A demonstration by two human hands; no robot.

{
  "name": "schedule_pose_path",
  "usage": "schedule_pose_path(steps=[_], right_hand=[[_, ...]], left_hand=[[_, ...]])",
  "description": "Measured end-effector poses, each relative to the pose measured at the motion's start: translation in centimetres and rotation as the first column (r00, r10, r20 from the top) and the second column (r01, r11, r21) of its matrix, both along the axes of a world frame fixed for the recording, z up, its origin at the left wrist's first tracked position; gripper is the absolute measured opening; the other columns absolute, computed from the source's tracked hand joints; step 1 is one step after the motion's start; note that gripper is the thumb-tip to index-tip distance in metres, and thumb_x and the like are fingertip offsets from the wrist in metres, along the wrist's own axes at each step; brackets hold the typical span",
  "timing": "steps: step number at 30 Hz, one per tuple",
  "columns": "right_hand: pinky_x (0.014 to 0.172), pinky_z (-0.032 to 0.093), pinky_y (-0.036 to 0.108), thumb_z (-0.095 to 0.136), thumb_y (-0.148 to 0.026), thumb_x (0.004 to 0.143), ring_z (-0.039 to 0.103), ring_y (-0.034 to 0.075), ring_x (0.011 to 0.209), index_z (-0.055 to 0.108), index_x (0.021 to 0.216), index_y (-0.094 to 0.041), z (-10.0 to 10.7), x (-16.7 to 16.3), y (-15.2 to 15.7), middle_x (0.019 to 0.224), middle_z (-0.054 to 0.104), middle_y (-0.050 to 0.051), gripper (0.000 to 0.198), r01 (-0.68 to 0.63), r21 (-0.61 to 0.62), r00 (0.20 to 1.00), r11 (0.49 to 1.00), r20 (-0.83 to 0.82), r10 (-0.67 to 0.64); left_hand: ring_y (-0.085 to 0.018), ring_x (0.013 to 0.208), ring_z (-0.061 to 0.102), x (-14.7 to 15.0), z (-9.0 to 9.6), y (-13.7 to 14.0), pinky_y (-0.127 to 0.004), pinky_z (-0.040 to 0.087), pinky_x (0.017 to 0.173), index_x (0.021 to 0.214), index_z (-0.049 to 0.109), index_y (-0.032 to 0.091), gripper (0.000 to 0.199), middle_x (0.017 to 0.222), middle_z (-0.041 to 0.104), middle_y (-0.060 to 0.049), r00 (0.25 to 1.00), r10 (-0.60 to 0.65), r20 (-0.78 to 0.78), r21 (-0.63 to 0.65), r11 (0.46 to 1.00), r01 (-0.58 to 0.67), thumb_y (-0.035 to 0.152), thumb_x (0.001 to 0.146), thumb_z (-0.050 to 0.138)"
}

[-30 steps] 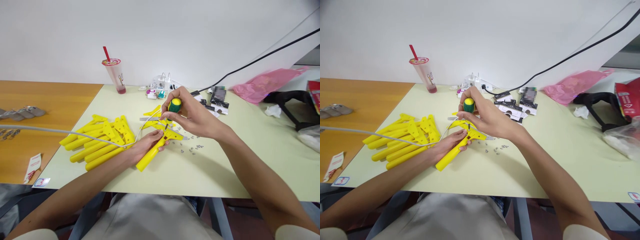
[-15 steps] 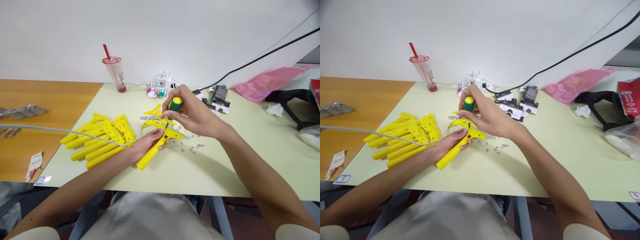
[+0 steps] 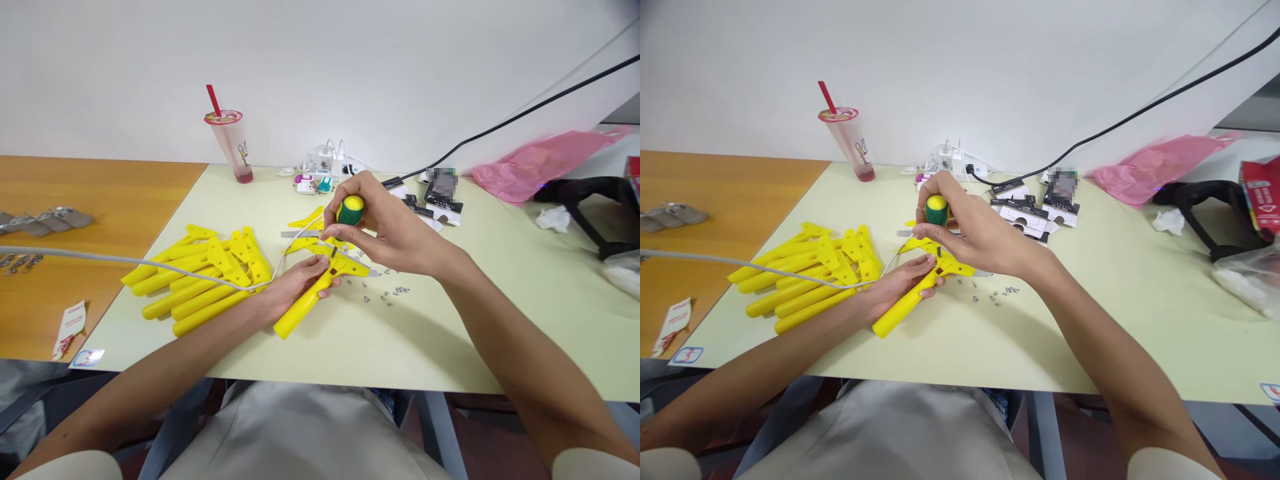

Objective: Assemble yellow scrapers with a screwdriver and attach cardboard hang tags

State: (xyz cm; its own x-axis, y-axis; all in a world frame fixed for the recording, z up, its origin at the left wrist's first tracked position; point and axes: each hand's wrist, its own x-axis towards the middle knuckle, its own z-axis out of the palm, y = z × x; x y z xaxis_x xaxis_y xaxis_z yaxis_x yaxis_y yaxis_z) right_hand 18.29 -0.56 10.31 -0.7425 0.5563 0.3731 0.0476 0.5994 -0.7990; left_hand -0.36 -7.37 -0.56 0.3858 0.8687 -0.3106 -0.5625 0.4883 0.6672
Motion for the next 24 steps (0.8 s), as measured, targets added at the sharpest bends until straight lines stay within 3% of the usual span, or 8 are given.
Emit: schedule_pose_path(steps=[8, 17, 24], right_hand=[[0.086, 0.063, 0.047, 0.071, -0.06, 0.099, 0.067, 0.027, 0.101, 0.054, 0.116, -0.03, 0.4, -0.1, -0.2, 0.111, 0.07, 0.008, 0.039, 0.061, -0.029, 0.998, 0.998, -0.014, -0.062], [0.085, 0.064, 0.048, 0.074, -0.064, 0.096, 0.073, 0.027, 0.103, 0.054, 0.116, -0.03, -0.2, -0.1, 0.7, 0.118, 0.064, 0.007, 0.044, 0.134, -0.055, 0.986, 0.989, -0.094, -0.138], [0.081, 0.064, 0.046, 0.076, -0.075, 0.088, 0.075, 0.028, 0.101, 0.054, 0.122, -0.031, -0.4, 0.0, 1.3, 0.115, 0.066, 0.007, 0.06, 0.18, -0.044, 0.981, 0.983, -0.071, -0.182]], left_hand=[[-0.013, 0.078, 0.068, -0.2, -0.6, 0.2, -0.017, 0.048, 0.05, 0.108, 0.067, 0.013, 0.017, 0.105, 0.07, -0.012, 1.0, 0.003, 0.016, 0.013, 1.0, -0.004, 0.028, 0.101, 0.074], [-0.014, 0.077, 0.067, -0.2, 0.2, -0.1, -0.018, 0.046, 0.05, 0.11, 0.068, 0.015, 0.015, 0.111, 0.071, -0.014, 1.0, -0.009, 0.015, -0.002, 1.0, 0.009, 0.026, 0.102, 0.071], [-0.014, 0.076, 0.066, -0.2, 0.4, 0.0, -0.019, 0.046, 0.049, 0.107, 0.066, 0.014, 0.012, 0.104, 0.069, -0.013, 1.0, -0.01, 0.013, -0.026, 1.0, 0.01, 0.026, 0.102, 0.068]])
